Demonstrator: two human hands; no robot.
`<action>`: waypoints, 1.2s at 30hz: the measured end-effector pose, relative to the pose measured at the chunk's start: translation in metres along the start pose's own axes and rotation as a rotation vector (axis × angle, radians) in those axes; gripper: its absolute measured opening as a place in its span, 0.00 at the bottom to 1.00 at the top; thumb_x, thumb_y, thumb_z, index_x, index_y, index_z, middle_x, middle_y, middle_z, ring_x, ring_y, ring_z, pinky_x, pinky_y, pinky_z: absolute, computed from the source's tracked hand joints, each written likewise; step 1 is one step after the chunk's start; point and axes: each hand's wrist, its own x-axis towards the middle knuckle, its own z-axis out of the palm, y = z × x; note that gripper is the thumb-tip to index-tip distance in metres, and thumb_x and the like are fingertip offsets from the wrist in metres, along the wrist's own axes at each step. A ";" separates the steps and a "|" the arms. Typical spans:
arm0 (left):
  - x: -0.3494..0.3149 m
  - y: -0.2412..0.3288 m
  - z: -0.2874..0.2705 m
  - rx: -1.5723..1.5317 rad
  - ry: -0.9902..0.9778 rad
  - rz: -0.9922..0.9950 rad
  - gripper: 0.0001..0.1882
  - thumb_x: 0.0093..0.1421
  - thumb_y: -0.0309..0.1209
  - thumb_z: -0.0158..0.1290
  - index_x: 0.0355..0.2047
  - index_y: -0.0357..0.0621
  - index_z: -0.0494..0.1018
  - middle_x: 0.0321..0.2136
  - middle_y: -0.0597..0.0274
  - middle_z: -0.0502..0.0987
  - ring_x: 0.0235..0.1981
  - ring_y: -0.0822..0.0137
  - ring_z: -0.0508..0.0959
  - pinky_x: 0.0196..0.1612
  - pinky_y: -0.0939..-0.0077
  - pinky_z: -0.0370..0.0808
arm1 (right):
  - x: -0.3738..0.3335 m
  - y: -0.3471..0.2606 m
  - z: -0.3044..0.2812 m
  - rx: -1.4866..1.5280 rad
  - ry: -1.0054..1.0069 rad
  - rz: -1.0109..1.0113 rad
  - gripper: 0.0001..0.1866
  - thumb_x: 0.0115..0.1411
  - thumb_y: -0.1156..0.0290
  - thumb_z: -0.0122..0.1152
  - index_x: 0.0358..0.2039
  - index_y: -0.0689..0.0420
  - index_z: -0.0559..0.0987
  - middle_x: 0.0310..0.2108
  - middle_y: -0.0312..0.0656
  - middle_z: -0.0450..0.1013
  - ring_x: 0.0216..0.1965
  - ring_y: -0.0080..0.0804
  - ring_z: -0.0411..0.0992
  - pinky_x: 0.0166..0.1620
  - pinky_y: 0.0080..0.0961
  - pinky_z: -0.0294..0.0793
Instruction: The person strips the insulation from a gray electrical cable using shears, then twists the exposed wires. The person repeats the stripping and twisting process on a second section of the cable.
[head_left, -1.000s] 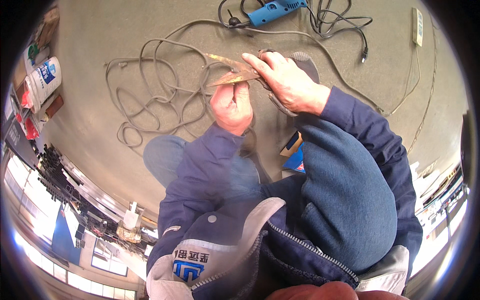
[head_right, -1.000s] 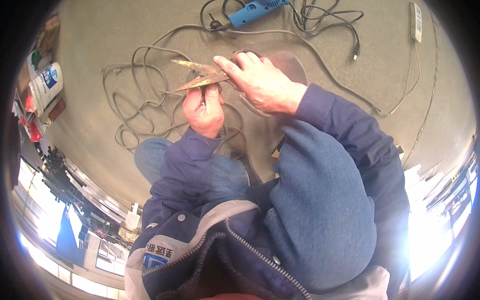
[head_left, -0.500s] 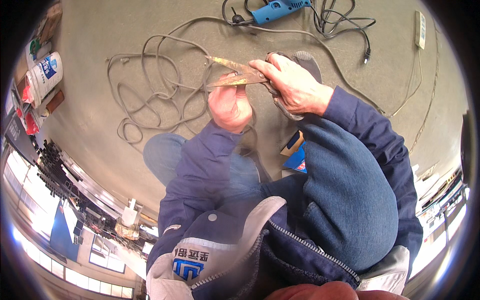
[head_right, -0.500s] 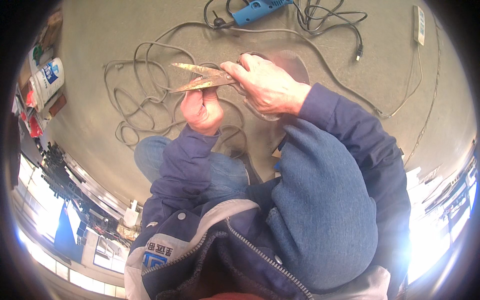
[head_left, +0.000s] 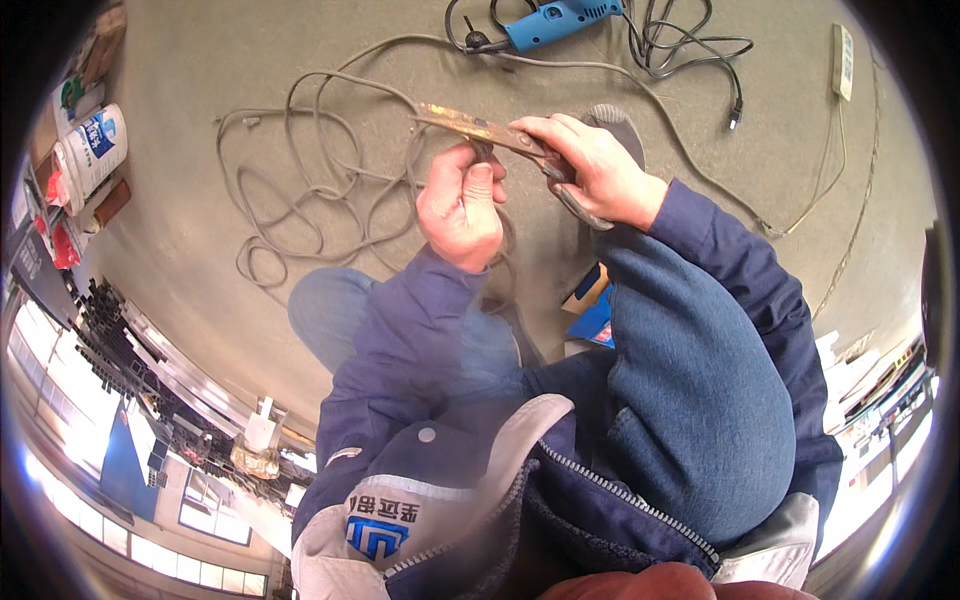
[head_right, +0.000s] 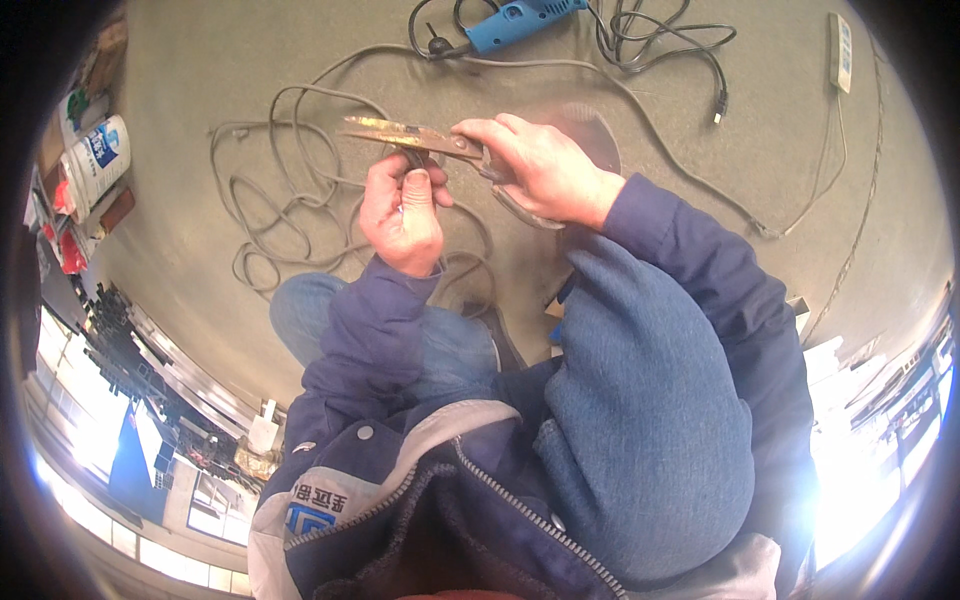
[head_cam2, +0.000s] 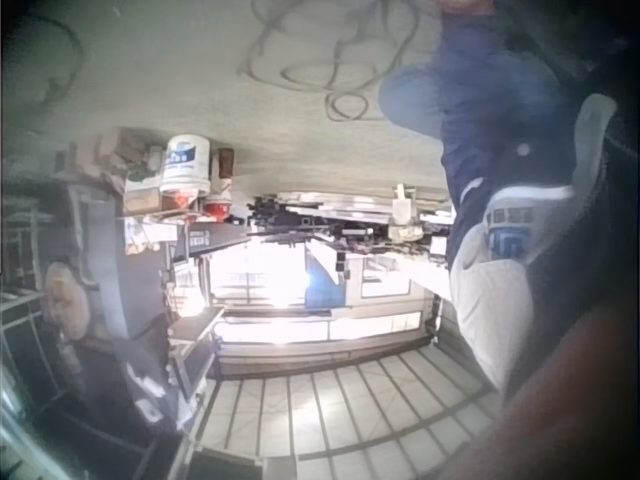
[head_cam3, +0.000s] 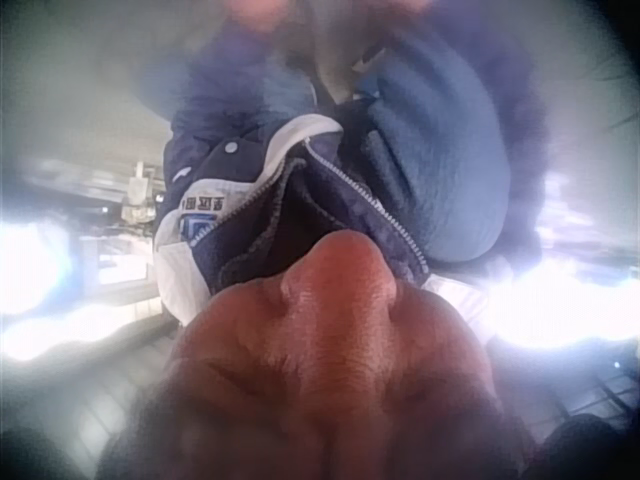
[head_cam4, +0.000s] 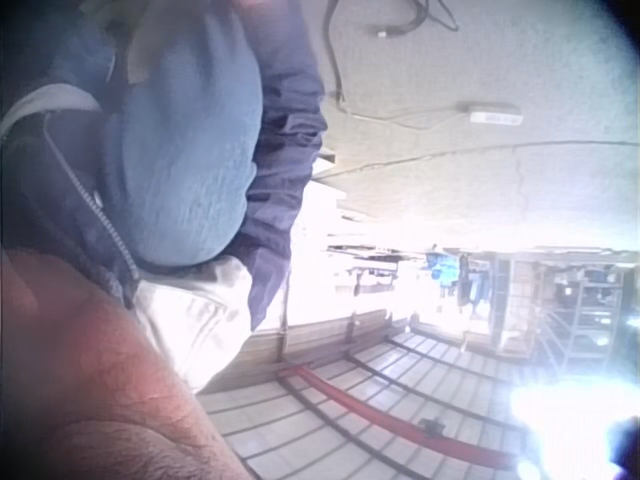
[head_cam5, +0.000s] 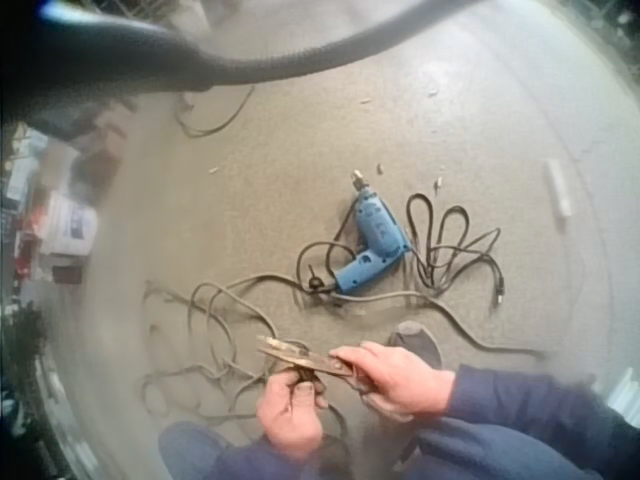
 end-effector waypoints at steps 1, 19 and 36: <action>0.001 0.002 -0.001 -0.061 -0.015 -0.060 0.10 0.70 0.26 0.50 0.48 0.34 0.69 0.32 0.57 0.78 0.24 0.72 0.76 0.27 0.82 0.72 | 0.003 0.000 0.003 0.082 0.018 -0.009 0.31 0.54 0.74 0.63 0.60 0.55 0.69 0.38 0.52 0.73 0.40 0.55 0.75 0.40 0.44 0.75; 0.018 0.002 -0.013 -0.420 -0.077 -0.270 0.10 0.69 0.31 0.54 0.46 0.39 0.72 0.30 0.59 0.77 0.23 0.70 0.75 0.25 0.80 0.72 | -0.005 0.030 0.017 0.114 -0.010 0.332 0.24 0.61 0.66 0.58 0.56 0.59 0.68 0.41 0.59 0.74 0.44 0.60 0.74 0.45 0.49 0.73; 0.021 -0.009 -0.018 -0.028 -0.038 0.117 0.08 0.68 0.22 0.53 0.46 0.35 0.75 0.33 0.59 0.78 0.26 0.76 0.73 0.30 0.84 0.71 | 0.006 0.010 0.002 0.247 0.039 0.229 0.31 0.54 0.73 0.62 0.60 0.59 0.67 0.45 0.52 0.73 0.45 0.49 0.74 0.50 0.35 0.75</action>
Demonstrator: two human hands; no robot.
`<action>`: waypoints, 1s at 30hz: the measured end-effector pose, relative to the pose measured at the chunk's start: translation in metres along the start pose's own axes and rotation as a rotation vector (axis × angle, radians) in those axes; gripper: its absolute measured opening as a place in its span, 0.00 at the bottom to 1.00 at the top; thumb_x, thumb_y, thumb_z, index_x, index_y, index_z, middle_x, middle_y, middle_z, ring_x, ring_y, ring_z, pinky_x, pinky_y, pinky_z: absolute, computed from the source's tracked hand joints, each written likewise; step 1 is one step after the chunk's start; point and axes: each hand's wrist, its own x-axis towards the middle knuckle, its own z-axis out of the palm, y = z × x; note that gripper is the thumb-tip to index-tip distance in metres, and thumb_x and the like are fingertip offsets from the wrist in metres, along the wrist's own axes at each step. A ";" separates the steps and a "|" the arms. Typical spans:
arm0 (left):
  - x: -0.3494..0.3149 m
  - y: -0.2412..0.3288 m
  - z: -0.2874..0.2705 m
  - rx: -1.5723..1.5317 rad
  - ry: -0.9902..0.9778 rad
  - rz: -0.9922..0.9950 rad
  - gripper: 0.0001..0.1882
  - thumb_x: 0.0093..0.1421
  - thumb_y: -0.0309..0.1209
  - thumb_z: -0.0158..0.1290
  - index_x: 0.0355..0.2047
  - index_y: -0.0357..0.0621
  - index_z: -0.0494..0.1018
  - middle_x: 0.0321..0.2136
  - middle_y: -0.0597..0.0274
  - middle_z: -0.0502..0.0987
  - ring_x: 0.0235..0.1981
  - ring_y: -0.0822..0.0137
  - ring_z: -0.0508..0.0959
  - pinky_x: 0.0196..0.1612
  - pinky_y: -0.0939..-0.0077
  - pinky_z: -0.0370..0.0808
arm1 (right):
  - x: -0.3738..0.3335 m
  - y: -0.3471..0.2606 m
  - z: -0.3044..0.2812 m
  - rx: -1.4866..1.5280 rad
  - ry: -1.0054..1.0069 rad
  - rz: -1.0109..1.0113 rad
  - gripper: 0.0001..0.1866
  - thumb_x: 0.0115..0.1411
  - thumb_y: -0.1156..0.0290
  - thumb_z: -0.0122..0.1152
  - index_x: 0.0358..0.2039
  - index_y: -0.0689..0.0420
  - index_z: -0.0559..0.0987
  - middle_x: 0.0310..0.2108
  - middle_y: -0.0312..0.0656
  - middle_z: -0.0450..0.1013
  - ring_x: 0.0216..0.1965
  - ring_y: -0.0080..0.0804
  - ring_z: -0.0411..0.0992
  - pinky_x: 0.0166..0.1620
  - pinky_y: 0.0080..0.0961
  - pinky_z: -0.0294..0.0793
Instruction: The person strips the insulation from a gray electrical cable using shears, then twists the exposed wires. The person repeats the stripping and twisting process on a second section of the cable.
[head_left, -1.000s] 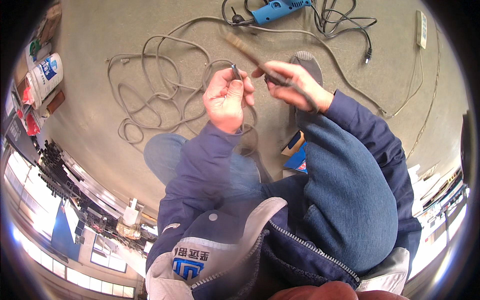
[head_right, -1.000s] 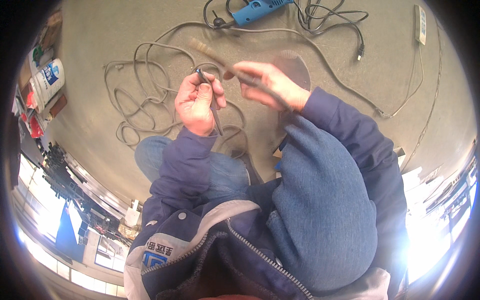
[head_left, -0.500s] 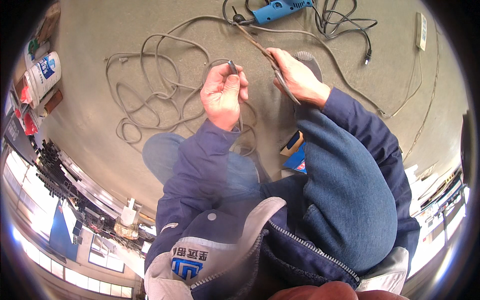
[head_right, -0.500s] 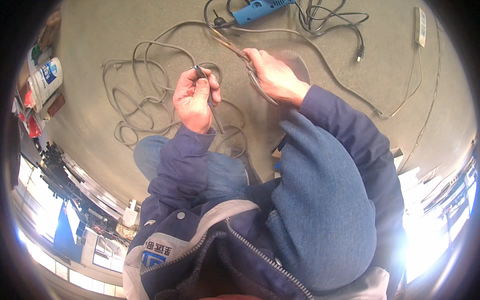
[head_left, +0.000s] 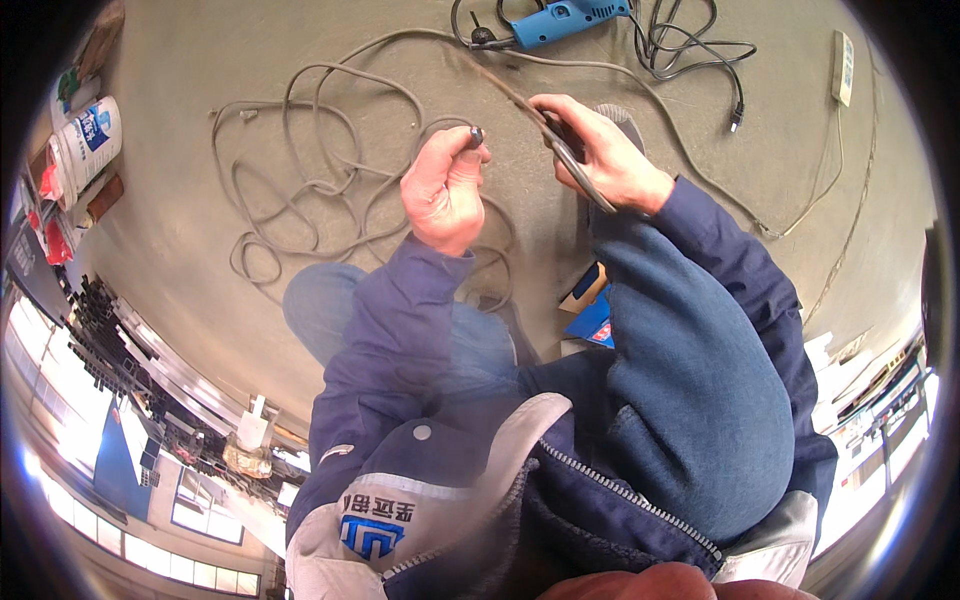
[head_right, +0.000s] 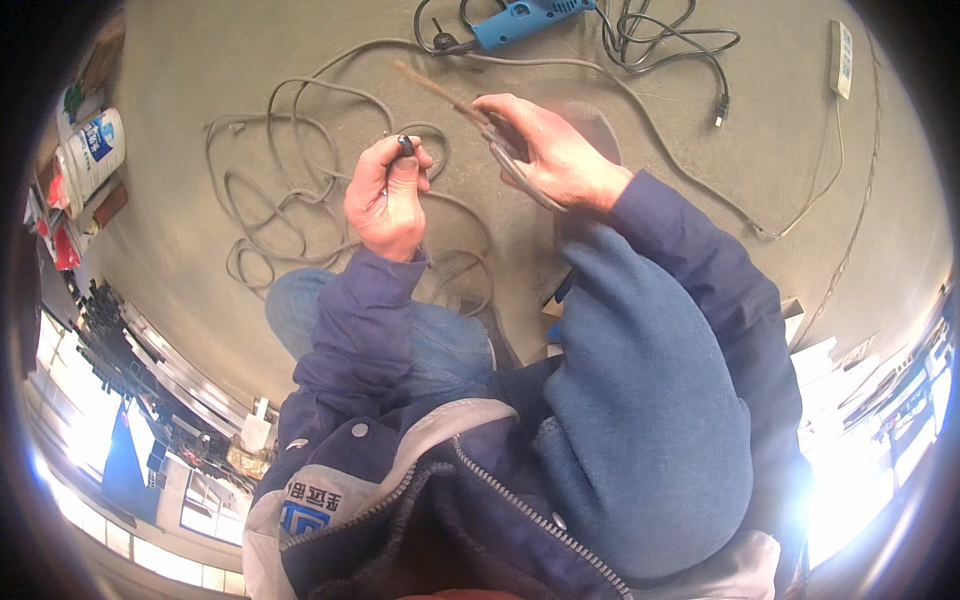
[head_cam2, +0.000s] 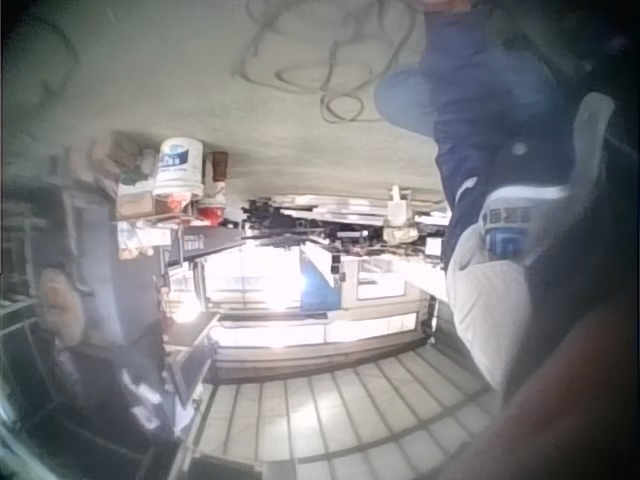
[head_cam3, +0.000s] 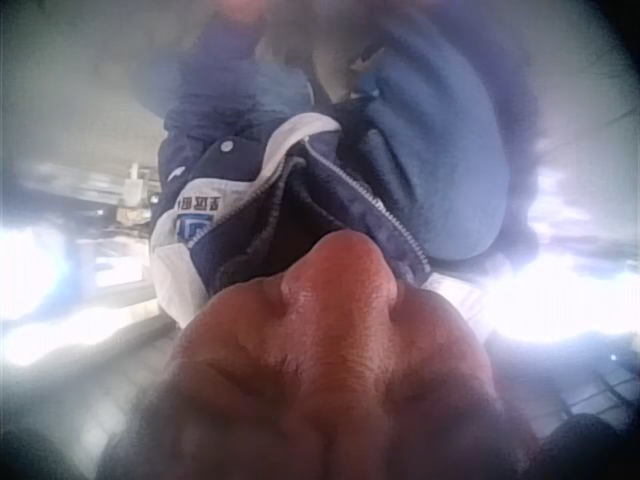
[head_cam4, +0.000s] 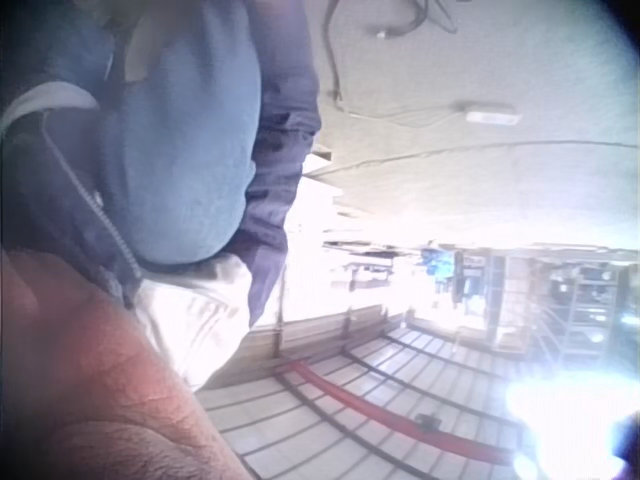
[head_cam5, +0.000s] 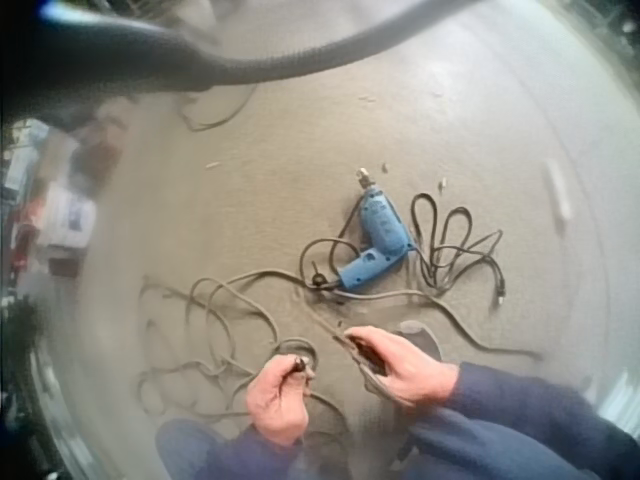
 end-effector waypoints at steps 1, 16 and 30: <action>0.000 0.001 0.000 -0.008 0.008 -0.011 0.08 0.68 0.22 0.53 0.46 0.35 0.75 0.33 0.59 0.78 0.26 0.76 0.73 0.30 0.84 0.71 | -0.001 -0.007 -0.002 0.062 -0.032 0.000 0.32 0.54 0.73 0.62 0.60 0.59 0.67 0.45 0.52 0.73 0.45 0.48 0.74 0.49 0.34 0.75; 0.001 0.016 -0.001 0.270 -0.056 0.262 0.09 0.63 0.24 0.60 0.42 0.36 0.75 0.29 0.53 0.77 0.27 0.60 0.78 0.32 0.73 0.75 | 0.021 0.010 0.007 -0.895 0.041 -0.150 0.27 0.56 0.68 0.66 0.57 0.56 0.73 0.39 0.50 0.74 0.41 0.48 0.76 0.44 0.41 0.76; -0.005 0.037 0.006 0.091 -0.190 0.138 0.02 0.65 0.22 0.53 0.34 0.38 0.72 0.21 0.57 0.73 0.19 0.64 0.74 0.23 0.70 0.69 | 0.012 -0.074 -0.015 0.650 -0.239 0.218 0.09 0.63 0.67 0.68 0.37 0.59 0.82 0.31 0.34 0.78 0.32 0.18 0.73 0.33 0.21 0.72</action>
